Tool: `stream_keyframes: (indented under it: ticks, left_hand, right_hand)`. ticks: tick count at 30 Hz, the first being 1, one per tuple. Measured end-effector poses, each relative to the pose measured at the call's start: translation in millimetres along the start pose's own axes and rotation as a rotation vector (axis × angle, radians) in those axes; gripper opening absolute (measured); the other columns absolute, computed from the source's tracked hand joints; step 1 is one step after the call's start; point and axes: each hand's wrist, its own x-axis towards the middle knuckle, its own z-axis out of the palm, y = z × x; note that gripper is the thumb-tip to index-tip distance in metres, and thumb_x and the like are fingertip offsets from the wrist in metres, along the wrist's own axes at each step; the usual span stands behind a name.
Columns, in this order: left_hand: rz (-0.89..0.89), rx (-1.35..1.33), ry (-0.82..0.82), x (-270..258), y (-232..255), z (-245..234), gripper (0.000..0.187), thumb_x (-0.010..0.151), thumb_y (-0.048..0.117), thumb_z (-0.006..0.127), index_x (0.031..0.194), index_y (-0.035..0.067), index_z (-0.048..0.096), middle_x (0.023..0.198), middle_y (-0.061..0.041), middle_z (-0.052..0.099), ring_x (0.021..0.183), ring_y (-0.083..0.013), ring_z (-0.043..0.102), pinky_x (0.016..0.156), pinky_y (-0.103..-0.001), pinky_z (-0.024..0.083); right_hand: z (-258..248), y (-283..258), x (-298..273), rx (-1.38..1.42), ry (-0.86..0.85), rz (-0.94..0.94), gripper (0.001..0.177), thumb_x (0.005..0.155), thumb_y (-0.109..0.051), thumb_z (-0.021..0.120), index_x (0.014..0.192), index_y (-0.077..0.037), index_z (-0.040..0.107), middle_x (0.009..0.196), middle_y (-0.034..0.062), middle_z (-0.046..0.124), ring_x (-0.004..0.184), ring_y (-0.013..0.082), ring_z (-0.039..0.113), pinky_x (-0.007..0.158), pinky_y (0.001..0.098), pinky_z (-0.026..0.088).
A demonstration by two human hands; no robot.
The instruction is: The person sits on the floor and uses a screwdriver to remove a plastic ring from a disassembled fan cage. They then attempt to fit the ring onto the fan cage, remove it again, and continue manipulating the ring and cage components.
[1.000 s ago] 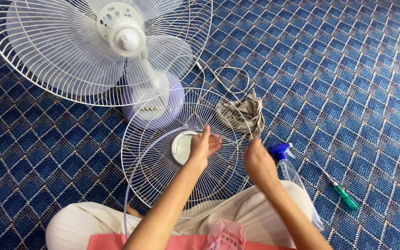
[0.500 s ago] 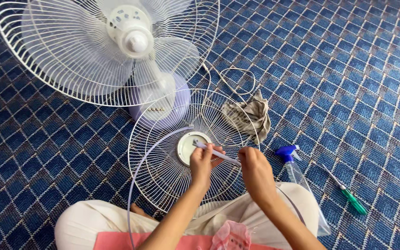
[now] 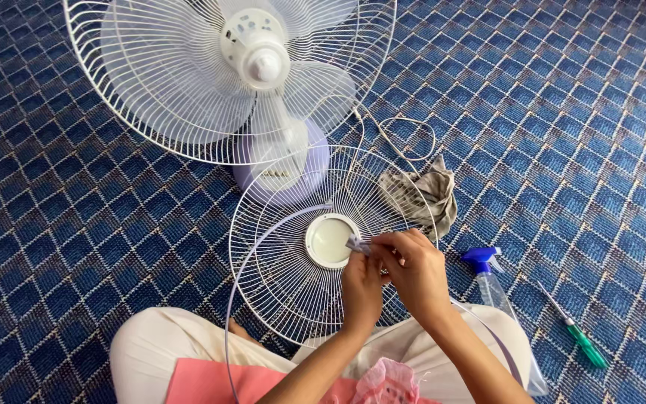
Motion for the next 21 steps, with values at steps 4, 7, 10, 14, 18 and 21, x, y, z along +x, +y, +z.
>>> stream_keyframes:
  ticks: [4,7,10,14,18,21]
  left_hand:
    - [0.146,0.273,0.042,-10.6,7.5,6.9,0.015,0.107,0.011,0.050,0.105,-0.002,0.059,0.078,-0.007,0.060,0.070,-0.0115,0.056,0.058,-0.030,0.046]
    - [0.156,0.101,0.032,-13.2,13.1,17.6,0.017,0.107,0.013,0.048,0.104,-0.001,0.057,0.085,-0.004,0.067,0.075,-0.0088,0.059,0.060,-0.032,0.048]
    - [0.183,0.239,0.035,-19.4,21.6,27.3,0.021,0.110,0.014,0.048,0.100,-0.002,0.057,0.076,-0.009,0.065,0.066,-0.0129,0.059,0.057,-0.033,0.046]
    - [0.166,0.215,0.040,-30.4,27.9,36.9,0.017,0.107,0.014,0.047,0.106,-0.001,0.056,0.079,-0.009,0.065,0.065,-0.0165,0.060,0.057,-0.034,0.046]
    - [0.147,0.221,0.038,-34.0,27.4,43.1,0.018,0.107,0.014,0.047,0.106,0.000,0.057,0.080,-0.010,0.065,0.066,-0.0179,0.062,0.058,-0.035,0.046]
    - [0.166,0.281,0.065,-33.6,24.2,44.4,0.019,0.108,0.014,0.048,0.104,-0.002,0.059,0.082,-0.012,0.067,0.068,-0.0192,0.063,0.060,-0.036,0.047]
  right_hand:
    - [1.4,-8.3,0.0,-0.055,0.042,-0.088,0.012,0.081,-0.013,0.079,0.092,-0.008,0.079,0.084,0.0065,0.074,0.075,0.0209,0.068,0.064,0.0310,0.056]
    - [-2.9,-12.2,-4.1,-0.063,0.067,-0.072,0.012,0.081,-0.011,0.079,0.092,-0.007,0.078,0.087,0.0067,0.075,0.075,0.0208,0.068,0.066,0.0311,0.056]
    - [-12.7,-12.4,-7.7,-0.084,0.093,0.020,0.013,0.081,-0.011,0.078,0.094,-0.007,0.079,0.086,0.0079,0.074,0.073,0.0201,0.069,0.067,0.0313,0.056]
    - [-19.6,-6.5,-11.7,-0.104,0.091,0.040,0.015,0.081,-0.011,0.078,0.096,-0.008,0.079,0.085,0.0082,0.073,0.073,0.0205,0.070,0.069,0.0316,0.056]
    - [-23.2,-1.1,-11.4,-0.164,0.081,0.055,0.014,0.081,-0.013,0.079,0.094,-0.008,0.079,0.085,0.0082,0.074,0.073,0.0205,0.070,0.070,0.0323,0.056]
    - [-23.6,-0.9,-11.2,-0.163,0.058,0.074,0.015,0.082,-0.014,0.079,0.095,-0.008,0.079,0.086,0.0083,0.075,0.074,0.0201,0.071,0.071,0.0316,0.057]
